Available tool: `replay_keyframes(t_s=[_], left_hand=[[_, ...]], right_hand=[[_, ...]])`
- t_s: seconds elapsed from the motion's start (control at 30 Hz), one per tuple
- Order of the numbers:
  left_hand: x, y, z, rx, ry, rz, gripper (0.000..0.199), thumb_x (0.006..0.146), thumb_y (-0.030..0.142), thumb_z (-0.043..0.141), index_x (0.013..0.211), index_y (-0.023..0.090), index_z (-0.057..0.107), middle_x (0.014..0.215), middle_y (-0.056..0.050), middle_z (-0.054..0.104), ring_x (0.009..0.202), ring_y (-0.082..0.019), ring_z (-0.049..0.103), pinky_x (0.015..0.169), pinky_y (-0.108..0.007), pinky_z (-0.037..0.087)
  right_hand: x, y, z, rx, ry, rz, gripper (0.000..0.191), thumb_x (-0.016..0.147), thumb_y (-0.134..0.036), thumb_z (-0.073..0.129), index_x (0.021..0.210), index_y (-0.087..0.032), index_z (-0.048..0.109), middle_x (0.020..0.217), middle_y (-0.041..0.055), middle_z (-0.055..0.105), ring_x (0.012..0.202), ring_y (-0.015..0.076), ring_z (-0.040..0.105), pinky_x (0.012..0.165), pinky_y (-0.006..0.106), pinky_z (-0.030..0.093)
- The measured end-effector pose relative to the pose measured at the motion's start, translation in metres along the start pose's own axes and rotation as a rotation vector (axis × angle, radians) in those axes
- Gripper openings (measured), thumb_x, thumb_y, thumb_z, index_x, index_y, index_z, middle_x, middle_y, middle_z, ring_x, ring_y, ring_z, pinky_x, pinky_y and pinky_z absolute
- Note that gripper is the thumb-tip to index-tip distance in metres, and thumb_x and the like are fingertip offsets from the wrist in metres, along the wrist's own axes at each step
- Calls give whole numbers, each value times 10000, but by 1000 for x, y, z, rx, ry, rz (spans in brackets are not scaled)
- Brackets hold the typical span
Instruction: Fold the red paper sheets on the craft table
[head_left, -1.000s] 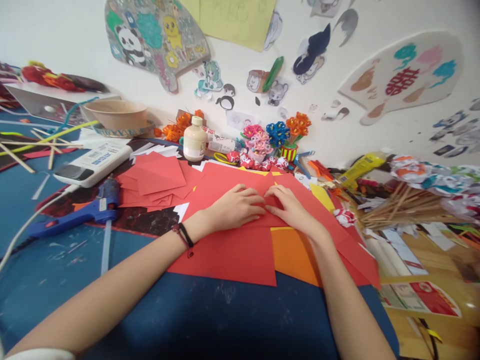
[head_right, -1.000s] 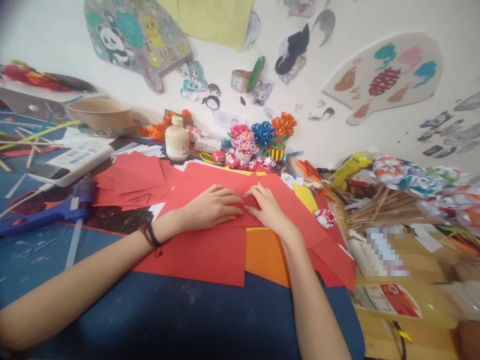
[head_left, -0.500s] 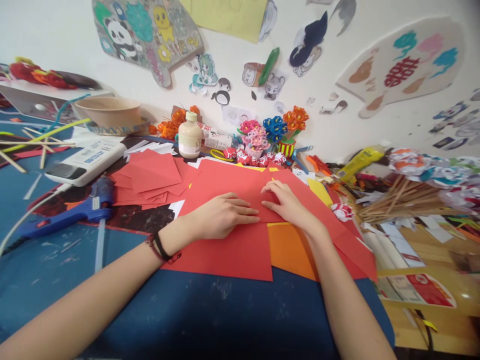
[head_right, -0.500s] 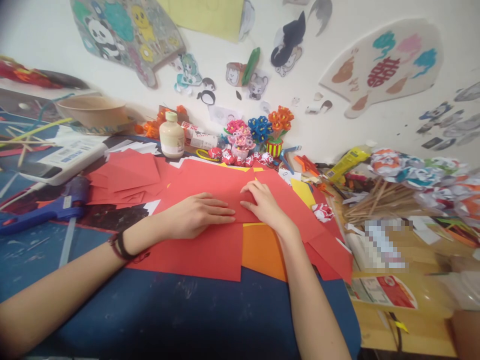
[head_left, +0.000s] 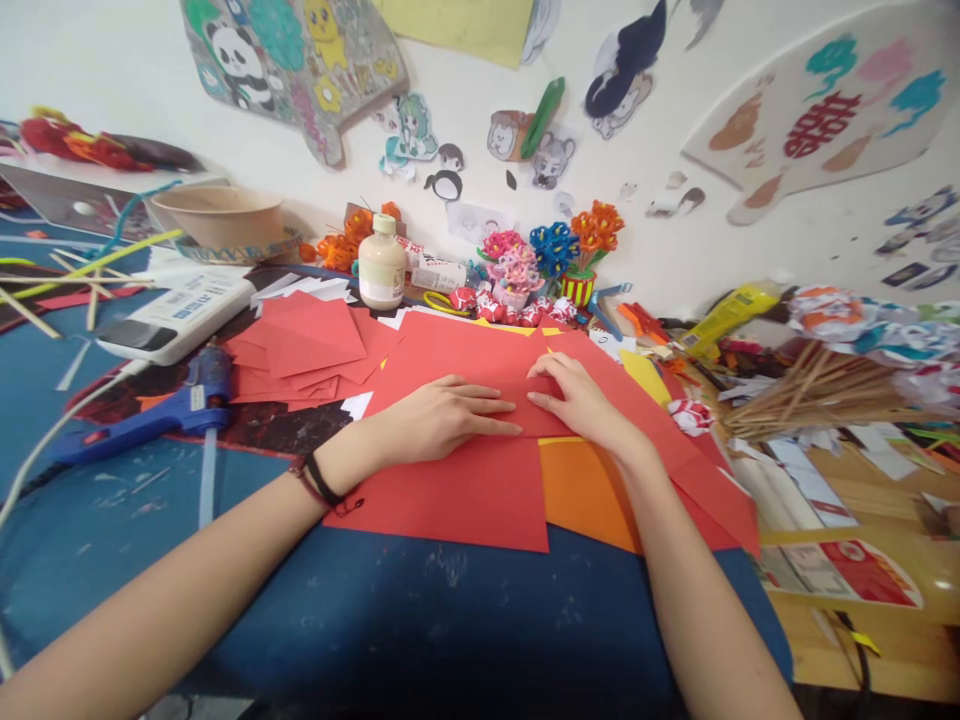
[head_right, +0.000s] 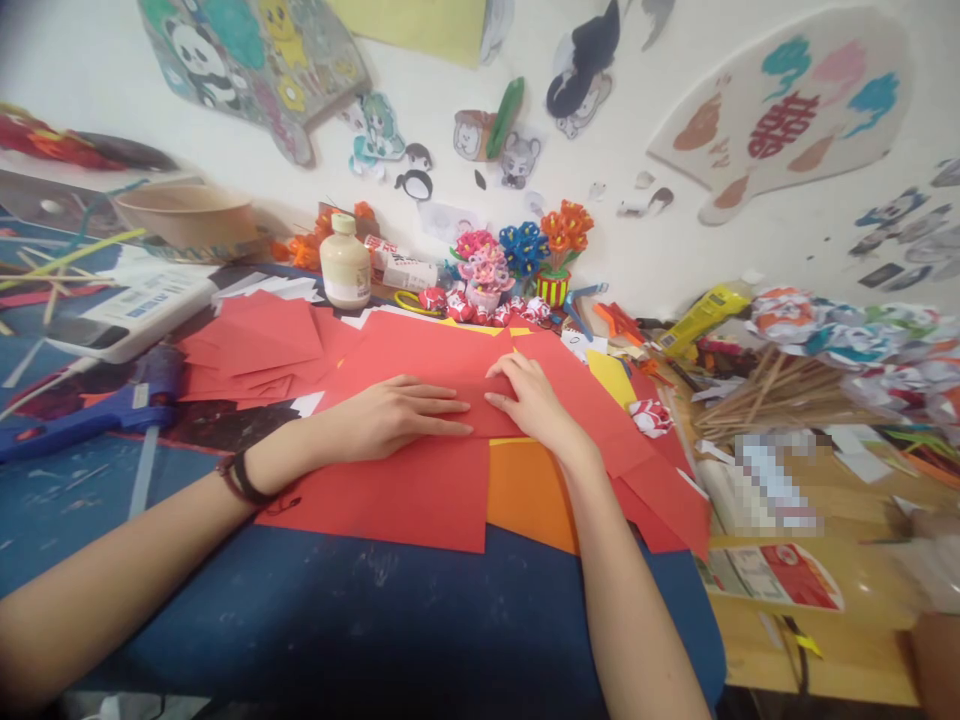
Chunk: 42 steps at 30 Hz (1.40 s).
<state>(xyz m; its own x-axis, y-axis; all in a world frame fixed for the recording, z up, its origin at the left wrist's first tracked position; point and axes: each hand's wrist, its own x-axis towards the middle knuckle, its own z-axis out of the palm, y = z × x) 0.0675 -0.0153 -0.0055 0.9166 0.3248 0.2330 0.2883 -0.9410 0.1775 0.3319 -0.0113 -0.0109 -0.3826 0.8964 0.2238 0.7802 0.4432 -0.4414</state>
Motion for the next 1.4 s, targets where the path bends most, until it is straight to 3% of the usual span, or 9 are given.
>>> replay_keyframes(t_s=[0.4, 0.7, 0.83, 1.1, 1.27, 1.4], left_hand=[[1, 0, 6, 6, -64, -46, 652, 892, 64, 370, 1440, 417, 358, 1515, 45, 371, 1431, -193, 274, 1107, -381, 220], [4, 7, 2, 172, -33, 7, 524, 932, 116, 422, 1383, 380, 462, 1471, 0, 452, 1393, -202, 349, 1115, -405, 206], [6, 10, 0, 252, -77, 21, 467, 963, 149, 410, 1382, 346, 470, 1477, -9, 443, 1385, -189, 360, 1114, -398, 205], [4, 17, -1, 260, -27, 18, 423, 954, 167, 446, 1325, 351, 533, 1434, 0, 499, 1347, -171, 417, 1082, -360, 251], [-1, 26, -6, 205, -55, -19, 493, 893, 99, 458, 1329, 316, 535, 1443, 7, 487, 1374, -196, 372, 1099, -406, 218], [-5, 26, -11, 122, -33, 25, 514, 803, 43, 478, 1180, 349, 646, 1422, 52, 508, 1386, -208, 347, 1096, -425, 215]], right_hand=[[1, 4, 1, 2, -11, -1, 121, 869, -296, 583, 984, -264, 565, 1113, 58, 572, 1088, 267, 498, 936, 421, 408], [1, 3, 2, 1, -6, 1, 130, 872, -299, 578, 995, -259, 560, 1108, 66, 565, 1089, 272, 494, 926, 415, 413], [1, 1, 2, -19, -14, 6, 122, 874, -279, 576, 990, -251, 550, 1107, 63, 559, 1065, 262, 493, 918, 408, 412], [1, -3, 1, -36, -10, -5, 113, 868, -257, 585, 973, -248, 541, 1087, 65, 556, 1056, 255, 492, 933, 404, 402], [0, -5, -1, -39, -18, 14, 116, 866, -250, 578, 975, -250, 539, 1097, 64, 554, 1060, 254, 491, 937, 404, 401], [0, -6, -1, -44, -19, 19, 114, 866, -243, 570, 974, -247, 534, 1097, 68, 554, 1062, 259, 490, 935, 413, 403]])
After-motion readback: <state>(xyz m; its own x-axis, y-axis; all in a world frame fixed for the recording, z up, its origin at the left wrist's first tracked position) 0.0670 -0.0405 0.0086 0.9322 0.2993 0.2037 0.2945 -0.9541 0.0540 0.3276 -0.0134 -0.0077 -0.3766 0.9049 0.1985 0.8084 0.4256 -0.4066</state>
